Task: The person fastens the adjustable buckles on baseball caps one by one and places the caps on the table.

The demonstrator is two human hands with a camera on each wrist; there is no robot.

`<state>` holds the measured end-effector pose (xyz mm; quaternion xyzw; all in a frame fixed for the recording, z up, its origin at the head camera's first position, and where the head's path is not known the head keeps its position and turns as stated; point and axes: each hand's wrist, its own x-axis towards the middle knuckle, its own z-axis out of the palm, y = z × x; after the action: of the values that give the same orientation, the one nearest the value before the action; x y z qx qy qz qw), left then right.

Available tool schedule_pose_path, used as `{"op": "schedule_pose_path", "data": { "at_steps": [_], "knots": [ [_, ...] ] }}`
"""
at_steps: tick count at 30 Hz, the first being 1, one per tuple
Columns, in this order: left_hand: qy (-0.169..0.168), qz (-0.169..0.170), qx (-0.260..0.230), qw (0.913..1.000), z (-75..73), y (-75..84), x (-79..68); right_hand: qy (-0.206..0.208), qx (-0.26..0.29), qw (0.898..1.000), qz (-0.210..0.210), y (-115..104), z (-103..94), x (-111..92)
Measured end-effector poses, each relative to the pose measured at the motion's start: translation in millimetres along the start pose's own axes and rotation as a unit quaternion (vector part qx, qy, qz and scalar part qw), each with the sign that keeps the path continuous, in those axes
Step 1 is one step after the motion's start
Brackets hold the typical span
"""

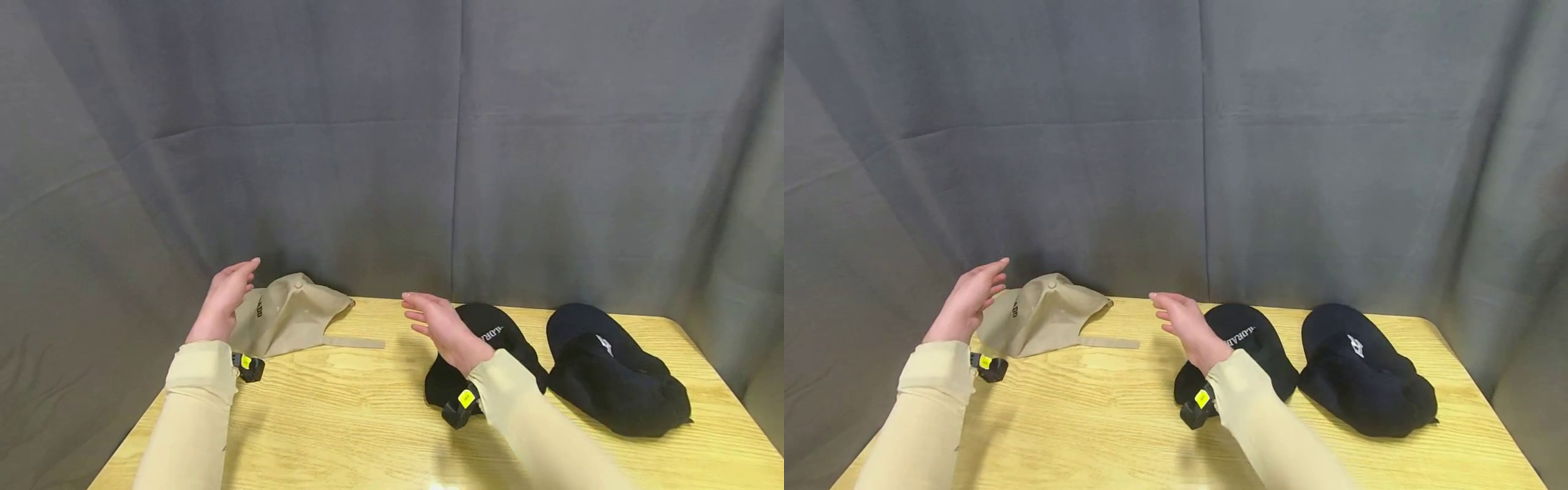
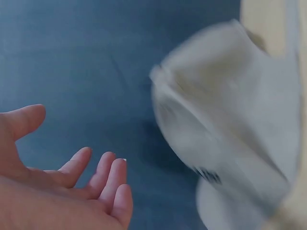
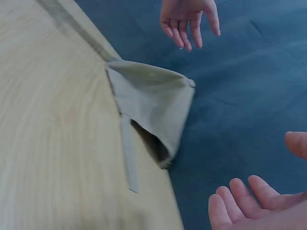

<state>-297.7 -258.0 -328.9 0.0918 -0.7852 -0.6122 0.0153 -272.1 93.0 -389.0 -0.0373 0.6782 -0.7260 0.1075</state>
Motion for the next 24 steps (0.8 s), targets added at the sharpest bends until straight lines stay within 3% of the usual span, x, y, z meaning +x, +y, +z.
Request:
{"op": "schedule_pose_path", "data": {
  "at_steps": [3,6,10,13,17,24],
  "knots": [
    [0.017,-0.029,0.008,0.9994,-10.7,-20.7,6.9,-0.004,0.005,1.0,0.007,12.5,13.5,6.2],
    [0.059,-0.059,0.035,0.9959,-19.2,-45.5,11.3,-0.013,-0.002,1.0,0.019,25.3,29.7,12.1],
    [0.124,-0.109,0.084,0.9827,-23.0,-74.0,8.5,-0.026,-0.023,0.999,0.037,42.1,47.4,17.7],
    [0.15,-0.142,0.118,0.9714,-22.3,-87.3,3.2,-0.029,-0.036,0.998,0.041,52.3,53.3,20.3],
    [0.156,-0.161,0.142,0.9643,-22.1,-98.3,-0.1,-0.008,-0.069,0.997,0.031,59.2,57.8,22.5],
    [0.165,-0.188,0.099,0.963,-23.5,-111.1,2.0,0.014,-0.132,0.991,0.022,62.7,68.2,25.1]
  ]
}}
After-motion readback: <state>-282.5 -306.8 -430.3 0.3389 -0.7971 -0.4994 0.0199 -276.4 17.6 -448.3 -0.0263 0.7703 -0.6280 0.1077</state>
